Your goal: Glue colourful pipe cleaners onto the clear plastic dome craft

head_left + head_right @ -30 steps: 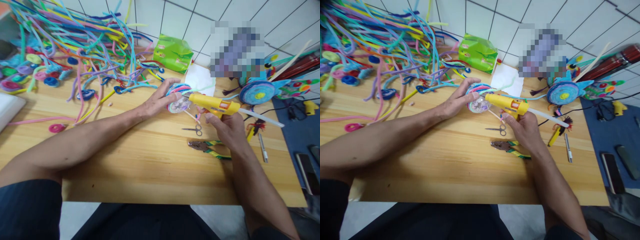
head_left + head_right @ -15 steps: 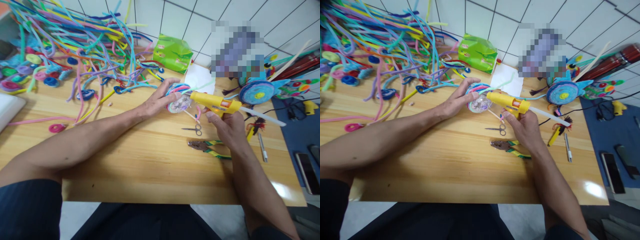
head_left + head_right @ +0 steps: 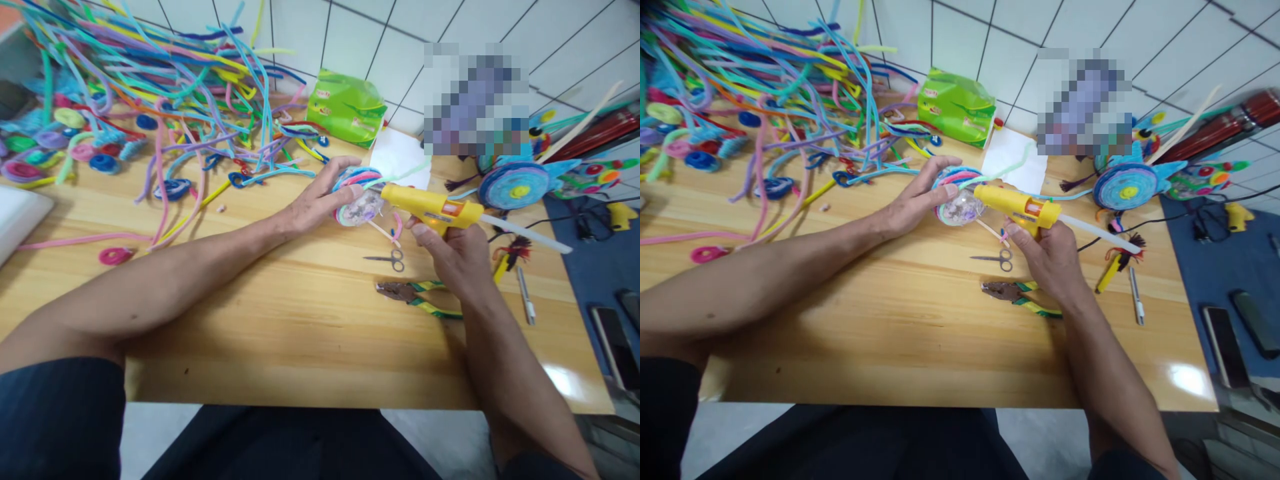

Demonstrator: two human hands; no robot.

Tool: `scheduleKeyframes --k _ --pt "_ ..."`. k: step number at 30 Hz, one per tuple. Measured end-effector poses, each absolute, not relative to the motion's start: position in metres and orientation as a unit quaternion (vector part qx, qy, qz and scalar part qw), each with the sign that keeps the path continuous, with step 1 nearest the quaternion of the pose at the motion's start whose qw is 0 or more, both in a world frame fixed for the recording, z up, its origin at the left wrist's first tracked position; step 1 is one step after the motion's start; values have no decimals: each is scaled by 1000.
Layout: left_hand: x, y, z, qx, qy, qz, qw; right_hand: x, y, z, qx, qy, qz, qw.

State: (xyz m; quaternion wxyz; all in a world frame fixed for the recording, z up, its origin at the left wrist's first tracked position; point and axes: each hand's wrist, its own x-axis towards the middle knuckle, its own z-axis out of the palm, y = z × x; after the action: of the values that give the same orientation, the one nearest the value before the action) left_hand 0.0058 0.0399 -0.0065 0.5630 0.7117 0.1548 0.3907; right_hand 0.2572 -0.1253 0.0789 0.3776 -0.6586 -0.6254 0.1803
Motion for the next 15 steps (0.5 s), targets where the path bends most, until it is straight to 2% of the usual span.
scheduleKeyframes --k 15 --pt "6 41 -12 701 156 403 567 261 -126 75 -661 -628 175 371"
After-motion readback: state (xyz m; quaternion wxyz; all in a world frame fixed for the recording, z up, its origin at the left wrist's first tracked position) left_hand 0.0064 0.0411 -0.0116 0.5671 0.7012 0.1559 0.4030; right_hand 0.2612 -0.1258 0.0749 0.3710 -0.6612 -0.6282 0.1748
